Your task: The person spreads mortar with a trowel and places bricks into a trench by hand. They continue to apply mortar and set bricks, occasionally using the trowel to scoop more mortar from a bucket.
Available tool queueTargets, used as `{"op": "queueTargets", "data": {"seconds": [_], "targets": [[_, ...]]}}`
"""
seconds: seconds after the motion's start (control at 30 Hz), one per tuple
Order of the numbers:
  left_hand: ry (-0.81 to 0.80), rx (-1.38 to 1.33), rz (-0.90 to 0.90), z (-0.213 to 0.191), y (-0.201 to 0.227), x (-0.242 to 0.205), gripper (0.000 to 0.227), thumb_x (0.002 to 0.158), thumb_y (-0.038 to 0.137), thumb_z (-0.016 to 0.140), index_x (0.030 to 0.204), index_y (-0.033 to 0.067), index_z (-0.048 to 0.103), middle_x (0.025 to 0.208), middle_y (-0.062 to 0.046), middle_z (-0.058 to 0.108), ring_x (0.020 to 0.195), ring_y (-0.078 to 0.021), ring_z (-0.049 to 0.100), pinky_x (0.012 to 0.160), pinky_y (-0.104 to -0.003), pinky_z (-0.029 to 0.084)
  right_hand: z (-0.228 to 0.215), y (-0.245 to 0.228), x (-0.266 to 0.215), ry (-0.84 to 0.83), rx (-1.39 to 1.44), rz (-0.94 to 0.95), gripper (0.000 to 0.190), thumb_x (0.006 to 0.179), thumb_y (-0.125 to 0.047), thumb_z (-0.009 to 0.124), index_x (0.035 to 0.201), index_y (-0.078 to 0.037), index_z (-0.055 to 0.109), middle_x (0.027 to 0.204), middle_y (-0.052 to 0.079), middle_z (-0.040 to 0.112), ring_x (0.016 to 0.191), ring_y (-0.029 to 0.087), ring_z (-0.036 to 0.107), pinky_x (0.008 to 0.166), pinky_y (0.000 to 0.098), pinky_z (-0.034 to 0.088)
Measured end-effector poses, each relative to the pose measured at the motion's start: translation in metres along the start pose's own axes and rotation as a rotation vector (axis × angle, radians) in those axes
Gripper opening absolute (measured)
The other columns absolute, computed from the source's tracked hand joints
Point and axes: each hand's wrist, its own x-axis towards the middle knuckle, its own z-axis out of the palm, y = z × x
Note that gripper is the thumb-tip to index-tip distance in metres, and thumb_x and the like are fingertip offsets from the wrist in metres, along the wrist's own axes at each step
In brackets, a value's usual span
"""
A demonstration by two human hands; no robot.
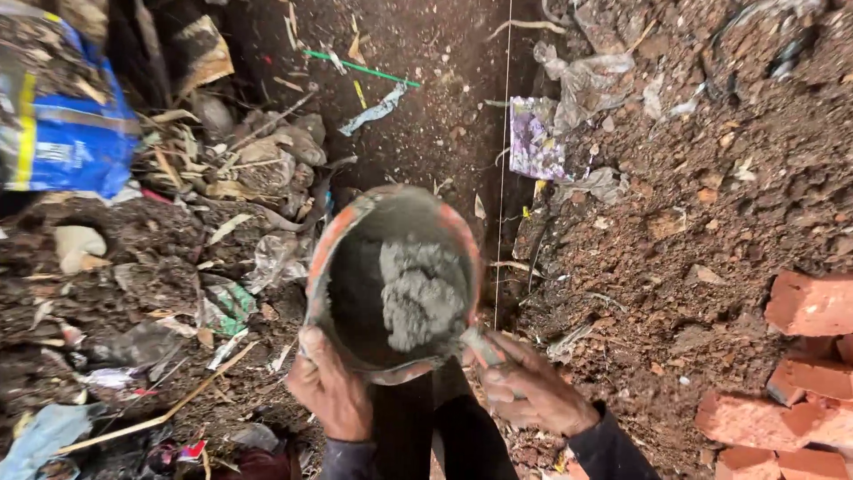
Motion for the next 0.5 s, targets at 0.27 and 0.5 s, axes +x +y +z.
{"op": "queueTargets", "data": {"seconds": [0.27,0.5], "targets": [[0.06,0.148,0.119,-0.017,-0.023,0.009,0.062,0.112,0.042,0.056,0.064,0.0062,0.041,0.057,0.006,0.035,0.055,-0.0045,0.026,0.052,-0.029,0.017,-0.034,-0.012,0.098,0.574,-0.35,-0.47,0.036,0.094,-0.009,0.053,0.129,-0.004,0.055,0.075,-0.004,0.053,0.044,0.005,0.041,0.033,0.0227,0.036],[0.002,0.001,-0.038,-0.009,0.015,0.013,0.054,0.108,0.044,0.051,0.084,-0.0019,0.066,0.053,0.003,0.051,0.044,-0.0059,0.05,0.037,-0.032,0.054,-0.213,0.026,0.306,1.26,-1.092,-0.486,0.028,0.106,-0.026,0.06,0.101,0.002,0.055,0.072,0.021,0.063,0.062,0.029,0.061,0.059,0.0476,0.047]]}}
